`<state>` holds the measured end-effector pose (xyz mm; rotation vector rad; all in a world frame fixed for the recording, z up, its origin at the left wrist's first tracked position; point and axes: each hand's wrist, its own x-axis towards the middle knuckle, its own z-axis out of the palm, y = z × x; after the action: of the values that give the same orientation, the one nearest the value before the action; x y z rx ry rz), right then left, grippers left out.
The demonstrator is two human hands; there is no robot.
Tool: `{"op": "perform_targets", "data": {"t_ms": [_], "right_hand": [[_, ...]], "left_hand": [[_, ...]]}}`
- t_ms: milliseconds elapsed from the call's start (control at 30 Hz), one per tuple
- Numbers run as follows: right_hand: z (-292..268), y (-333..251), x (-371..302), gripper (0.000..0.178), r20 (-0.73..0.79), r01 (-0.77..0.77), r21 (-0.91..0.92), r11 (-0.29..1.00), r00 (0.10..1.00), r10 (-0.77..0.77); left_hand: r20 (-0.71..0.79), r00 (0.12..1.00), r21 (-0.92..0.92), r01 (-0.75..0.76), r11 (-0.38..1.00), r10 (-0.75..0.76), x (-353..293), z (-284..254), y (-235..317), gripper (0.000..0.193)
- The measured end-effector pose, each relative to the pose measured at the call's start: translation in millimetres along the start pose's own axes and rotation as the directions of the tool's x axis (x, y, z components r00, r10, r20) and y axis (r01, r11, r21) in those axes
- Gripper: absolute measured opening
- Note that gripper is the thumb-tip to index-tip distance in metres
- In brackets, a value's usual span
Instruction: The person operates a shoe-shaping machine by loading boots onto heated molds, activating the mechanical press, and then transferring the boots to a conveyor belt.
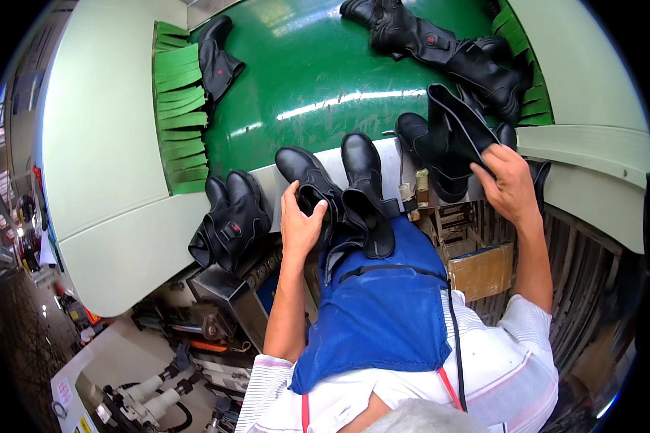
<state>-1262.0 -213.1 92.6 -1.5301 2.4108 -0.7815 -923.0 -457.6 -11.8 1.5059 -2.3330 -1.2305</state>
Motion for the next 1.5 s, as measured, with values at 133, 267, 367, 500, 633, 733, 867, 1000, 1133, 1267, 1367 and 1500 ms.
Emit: {"op": "perform_targets", "data": {"t_ms": [133, 267, 367, 500, 633, 733, 867, 1000, 1133, 1267, 1367, 1500], "right_hand": [[0, -2, -47, 0.017, -0.092, -0.100, -0.108, 0.989, 0.992, 0.090], [34, 4, -101, 0.012, 0.002, -0.201, -0.228, 0.953, 0.978, 0.207], [68, 14, -133, 0.011, 0.070, -0.219, -0.212, 0.952, 0.969, 0.239], [85, -12, -133, 0.010, -0.015, -0.379, -0.252, 0.890, 0.921, 0.388], [101, 7, -143, 0.016, -0.130, -0.462, -0.226, 0.858, 0.887, 0.443], [100, -1, -139, 0.019, -0.068, -0.667, -0.253, 0.701, 0.735, 0.674], [112, 6, -136, 0.019, -0.103, -0.699, -0.257, 0.667, 0.706, 0.700], [131, 5, -123, 0.017, -0.201, -0.642, -0.318, 0.698, 0.765, 0.612], [135, 0, -93, 0.017, -0.146, -0.610, -0.324, 0.723, 0.787, 0.599], [142, -8, -90, 0.017, -0.146, -0.617, -0.320, 0.719, 0.782, 0.606], [143, -7, -95, 0.015, -0.170, -0.644, -0.307, 0.700, 0.761, 0.626], [145, -1, -102, 0.013, -0.213, -0.663, -0.227, 0.713, 0.748, 0.628]], "left_hand": [[0.146, 0.988, 0.000, -0.051, 0.999, 0.051, 18, -18, -11, 0.064], [0.475, 0.877, -0.134, 0.160, 0.978, -0.079, 68, -55, -23, 0.071], [0.500, 0.865, -0.225, 0.082, 0.971, 0.043, 121, -60, -62, 0.080], [0.582, 0.804, -0.367, 0.123, 0.922, 0.125, 218, -54, -85, 0.065], [0.169, 0.961, -0.014, -0.219, 0.976, 0.218, 332, -27, -134, 0.047], [-0.052, 0.964, 0.239, -0.242, 0.941, 0.261, 399, -31, -129, 0.040], [-0.261, 0.912, 0.417, -0.189, 0.889, 0.316, 472, -41, -128, 0.050], [-0.346, 0.862, 0.550, -0.132, 0.825, 0.369, 526, -47, -124, 0.067], [-0.292, 0.889, 0.680, -0.068, 0.730, 0.354, 566, -47, -163, 0.046], [-0.503, 0.819, 0.405, -0.060, 0.912, 0.277, 589, -67, -145, 0.035], [-0.447, 0.833, 0.428, -0.121, 0.896, 0.326, 595, -113, -120, 0.034], [-0.407, 0.776, 0.457, -0.283, 0.843, 0.482, 579, -177, -81, 0.028]]}}
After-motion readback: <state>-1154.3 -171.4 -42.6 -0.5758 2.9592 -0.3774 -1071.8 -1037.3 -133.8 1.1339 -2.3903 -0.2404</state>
